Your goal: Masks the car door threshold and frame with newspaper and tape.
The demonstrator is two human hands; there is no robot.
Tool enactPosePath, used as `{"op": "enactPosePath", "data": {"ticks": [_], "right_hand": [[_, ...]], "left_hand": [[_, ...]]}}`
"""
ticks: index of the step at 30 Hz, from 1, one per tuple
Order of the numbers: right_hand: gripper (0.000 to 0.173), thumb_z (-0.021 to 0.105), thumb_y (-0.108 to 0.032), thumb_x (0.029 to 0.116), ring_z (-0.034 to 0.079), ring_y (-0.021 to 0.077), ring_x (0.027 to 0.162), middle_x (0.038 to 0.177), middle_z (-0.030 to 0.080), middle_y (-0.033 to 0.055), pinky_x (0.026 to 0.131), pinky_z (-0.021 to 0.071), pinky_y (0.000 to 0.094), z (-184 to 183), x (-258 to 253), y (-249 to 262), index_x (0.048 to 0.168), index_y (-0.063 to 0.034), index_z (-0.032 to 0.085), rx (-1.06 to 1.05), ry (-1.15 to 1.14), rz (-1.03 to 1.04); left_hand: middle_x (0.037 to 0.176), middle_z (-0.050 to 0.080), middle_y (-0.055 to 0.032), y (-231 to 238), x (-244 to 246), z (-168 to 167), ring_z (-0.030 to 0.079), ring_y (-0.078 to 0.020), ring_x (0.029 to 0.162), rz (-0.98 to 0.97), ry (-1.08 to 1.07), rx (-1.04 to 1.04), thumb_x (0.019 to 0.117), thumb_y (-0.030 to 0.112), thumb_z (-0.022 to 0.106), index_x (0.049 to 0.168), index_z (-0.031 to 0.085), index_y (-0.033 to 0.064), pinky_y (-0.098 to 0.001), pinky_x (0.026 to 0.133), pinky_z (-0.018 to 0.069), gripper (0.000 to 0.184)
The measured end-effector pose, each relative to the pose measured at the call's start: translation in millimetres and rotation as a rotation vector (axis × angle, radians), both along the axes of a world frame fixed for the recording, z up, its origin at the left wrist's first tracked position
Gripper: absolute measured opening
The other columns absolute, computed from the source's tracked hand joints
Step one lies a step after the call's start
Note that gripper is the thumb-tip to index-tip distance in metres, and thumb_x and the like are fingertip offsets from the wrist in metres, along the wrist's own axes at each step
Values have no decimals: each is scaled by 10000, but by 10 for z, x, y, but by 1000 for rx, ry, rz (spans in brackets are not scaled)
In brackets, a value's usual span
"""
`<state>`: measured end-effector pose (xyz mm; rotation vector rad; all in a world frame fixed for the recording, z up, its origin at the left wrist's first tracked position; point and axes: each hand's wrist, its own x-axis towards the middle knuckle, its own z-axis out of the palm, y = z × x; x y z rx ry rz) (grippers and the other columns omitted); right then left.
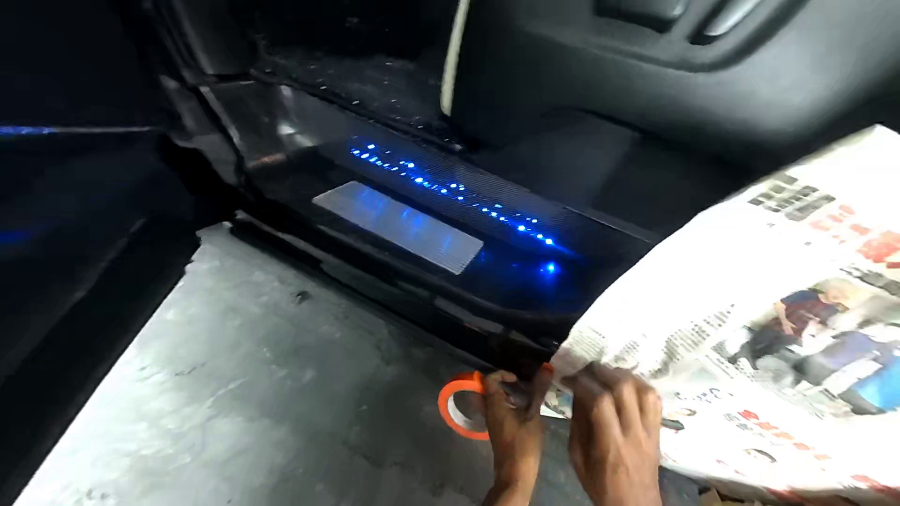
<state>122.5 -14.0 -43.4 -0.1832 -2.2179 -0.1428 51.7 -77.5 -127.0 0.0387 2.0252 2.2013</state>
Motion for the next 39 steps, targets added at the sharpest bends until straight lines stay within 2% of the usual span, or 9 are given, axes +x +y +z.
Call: {"op": "enactPosePath", "data": {"ticks": [6,10,12,14,19,22,29,33,39], "right_hand": [[273,510,-132,1040,591,162,1288,1274,701,-15,1177,369,405,172,538,180,1239,-227,670,166,-193,111],[372,450,-132,1063,551,185,1384,1436,639,9,1216,322,497,655,538,361,1364,-131,668,255,-358,-147],[338,472,-65,1041,629,216,1295,1344,698,47,1174,394,472,834,500,381,1269,-84,721,211,-364,-139],[322,476,-50,1036,635,232,1287,1337,700,74,1156,406,464,1021,482,337,1249,-60,717,165,-403,-127],[314,518,-96,1017,627,252,1297,1332,696,116,1160,411,438,1437,476,459,1249,-22,715,173,-576,-156],[309,535,-12,989,599,328,1321,1355,666,176,1161,389,548,1624,473,424,1250,21,696,168,-645,-133],[355,445,29,1022,451,474,1402,1433,534,324,1195,242,653,2465,268,463,1336,153,555,-38,-1096,-160],[373,426,-51,1046,432,393,1415,1510,473,246,1185,268,579,2681,167,459,1371,58,573,-68,-1326,-201],[334,459,-32,1028,427,387,1408,1506,477,209,1161,258,630,2597,134,451,1311,17,631,68,-1332,-226]], "left_hand": [[1208,567,-218,-200,-37,173,575,-240,1107,24,264,-41,860,287,807,1217,518,-73,-403,927,525,583],[1295,590,-55,-149,-91,514,487,-71,1284,-30,820,-153,988,328,673,1215,645,155,-239,1050,429,286],[1367,508,-208,-21,-97,718,493,-139,1279,-117,919,-270,1013,352,634,1282,672,229,-265,1050,438,298],[1354,485,-336,100,-77,881,522,-274,1256,-193,912,-357,1016,278,610,1269,703,189,-369,1041,462,284],[1325,520,-319,228,-9,1167,600,-352,1144,-288,757,-464,1001,234,577,1137,751,168,-475,937,528,230],[1365,521,-319,205,19,1349,608,-401,1184,-344,678,-535,964,188,602,1144,750,136,-532,976,536,238],[1519,417,-266,296,0,1767,531,-390,1319,-503,398,-785,963,204,606,1346,662,226,-517,1060,494,387],[1476,526,-216,185,-118,2112,449,-385,1404,-697,238,-869,984,156,607,1366,667,196,-535,1155,384,389],[1525,445,-221,-229,114,2529,463,-363,1392,-445,243,-908,985,14,490,1326,680,228,-477,1132,426,445]]}}
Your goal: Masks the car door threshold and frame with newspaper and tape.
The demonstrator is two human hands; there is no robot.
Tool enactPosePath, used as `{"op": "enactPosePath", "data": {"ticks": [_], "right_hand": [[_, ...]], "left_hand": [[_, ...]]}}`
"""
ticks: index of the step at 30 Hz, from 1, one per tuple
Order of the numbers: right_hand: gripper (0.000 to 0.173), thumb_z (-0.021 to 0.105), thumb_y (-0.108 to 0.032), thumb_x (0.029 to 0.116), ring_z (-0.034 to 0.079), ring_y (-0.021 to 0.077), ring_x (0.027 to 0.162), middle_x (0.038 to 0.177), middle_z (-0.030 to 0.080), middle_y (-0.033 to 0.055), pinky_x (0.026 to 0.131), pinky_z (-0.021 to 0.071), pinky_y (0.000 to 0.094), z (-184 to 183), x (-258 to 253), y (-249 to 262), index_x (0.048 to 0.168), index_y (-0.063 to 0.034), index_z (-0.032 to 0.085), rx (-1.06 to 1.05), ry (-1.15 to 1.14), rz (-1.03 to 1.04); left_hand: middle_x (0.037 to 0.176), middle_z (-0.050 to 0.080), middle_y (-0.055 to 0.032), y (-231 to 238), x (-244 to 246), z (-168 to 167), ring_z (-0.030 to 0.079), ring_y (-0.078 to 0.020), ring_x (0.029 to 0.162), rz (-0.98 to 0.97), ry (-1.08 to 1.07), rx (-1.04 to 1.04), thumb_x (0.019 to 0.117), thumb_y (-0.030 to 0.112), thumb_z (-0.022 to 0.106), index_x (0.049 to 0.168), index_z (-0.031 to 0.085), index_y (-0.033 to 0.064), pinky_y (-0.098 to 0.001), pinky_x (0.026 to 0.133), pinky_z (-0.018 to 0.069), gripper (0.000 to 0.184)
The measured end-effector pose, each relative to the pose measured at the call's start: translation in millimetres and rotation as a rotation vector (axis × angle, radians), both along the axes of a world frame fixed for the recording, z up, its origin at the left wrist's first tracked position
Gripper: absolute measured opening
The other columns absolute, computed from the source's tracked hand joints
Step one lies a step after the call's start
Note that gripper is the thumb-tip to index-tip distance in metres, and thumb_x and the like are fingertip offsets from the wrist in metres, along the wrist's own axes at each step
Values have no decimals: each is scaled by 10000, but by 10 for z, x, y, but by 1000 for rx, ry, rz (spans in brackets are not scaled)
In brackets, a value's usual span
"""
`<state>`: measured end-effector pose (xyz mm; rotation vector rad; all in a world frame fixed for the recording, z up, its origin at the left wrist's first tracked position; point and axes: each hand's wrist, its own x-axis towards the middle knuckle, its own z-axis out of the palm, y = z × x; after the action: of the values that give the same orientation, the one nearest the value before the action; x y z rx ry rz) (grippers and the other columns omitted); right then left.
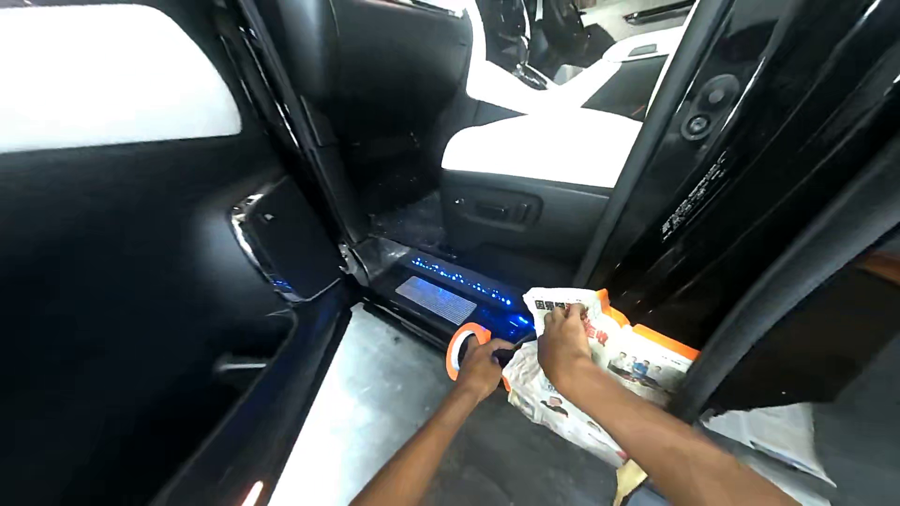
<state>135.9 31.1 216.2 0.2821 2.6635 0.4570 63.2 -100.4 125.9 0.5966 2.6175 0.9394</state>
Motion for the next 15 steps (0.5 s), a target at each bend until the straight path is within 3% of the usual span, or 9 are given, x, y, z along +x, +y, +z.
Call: {"op": "enactPosePath", "data": {"ticks": [2,4,6,8,10,11,12,14,15], "right_hand": [[336,462,-34,1027,432,376,1403,1503,483,195,1156,253,633,-38,-1,19,1315,10,630,21,3,20],[343,454,-28,1029,418,378,1428,1527,474,195,1188,243,617,-42,27,86,1328,18,617,-38,107,45],[321,473,-18,1014,481,407,1371,1440,548,218,1162,295,630,-93,126,177,1292,28,626,-127,327,178],[309,492,-151,1037,566,397,1300,1329,638,194,1141,365,620,-226,340,184,1266,-23,656,-294,534,328],[489,481,-451,1052,578,316,1306,1366,646,111,1111,432,551,-359,654,45,1390,-128,623,-633,520,257],[611,542,-574,1002,590,263,1292,1381,640,82,1099,467,501,-469,811,-54,1451,-161,584,-869,466,147],[718,655,-600,934,608,250,1256,1386,629,97,1066,503,479,-642,964,-159,1489,-158,546,-1111,436,41],[749,813,-420,867,622,270,1222,1414,583,157,1018,548,450,-991,1238,-380,1492,-115,535,-1489,472,-135],[662,834,-314,857,630,264,1199,1382,595,162,1014,553,434,-1146,1352,-478,1433,-92,595,-1613,541,-220]], "left_hand": [[1478,510,-198,-241,113,107,518,-338,1337,13,6,56,996,12,481,1397,627,229,-472,1096,453,479],[1336,583,-176,-482,242,128,606,-288,1149,29,-6,216,986,36,493,1508,494,200,-452,972,517,547],[1235,618,-125,-659,457,80,655,-212,976,58,-72,437,941,49,562,1617,255,164,-382,823,570,751],[1167,655,-97,-794,774,20,678,-163,862,70,-197,622,900,28,619,1643,0,151,-330,707,578,974],[1151,684,-97,-890,1089,-23,692,-137,839,47,-316,736,886,-20,635,1611,-153,119,-311,707,581,1080],[1152,688,-100,-925,1227,-59,698,-127,848,25,-362,776,891,-40,639,1595,-196,104,-309,734,589,1102],[1151,685,-107,-946,1364,-115,701,-116,860,4,-398,812,891,-56,643,1584,-220,84,-312,768,596,1116],[1129,688,-110,-935,1556,-270,708,-97,874,-52,-428,846,875,-67,639,1566,-233,37,-307,798,602,1118],[1136,688,-117,-914,1627,-355,709,-94,883,-70,-439,836,879,-59,645,1564,-230,25,-306,802,602,1114]]}}
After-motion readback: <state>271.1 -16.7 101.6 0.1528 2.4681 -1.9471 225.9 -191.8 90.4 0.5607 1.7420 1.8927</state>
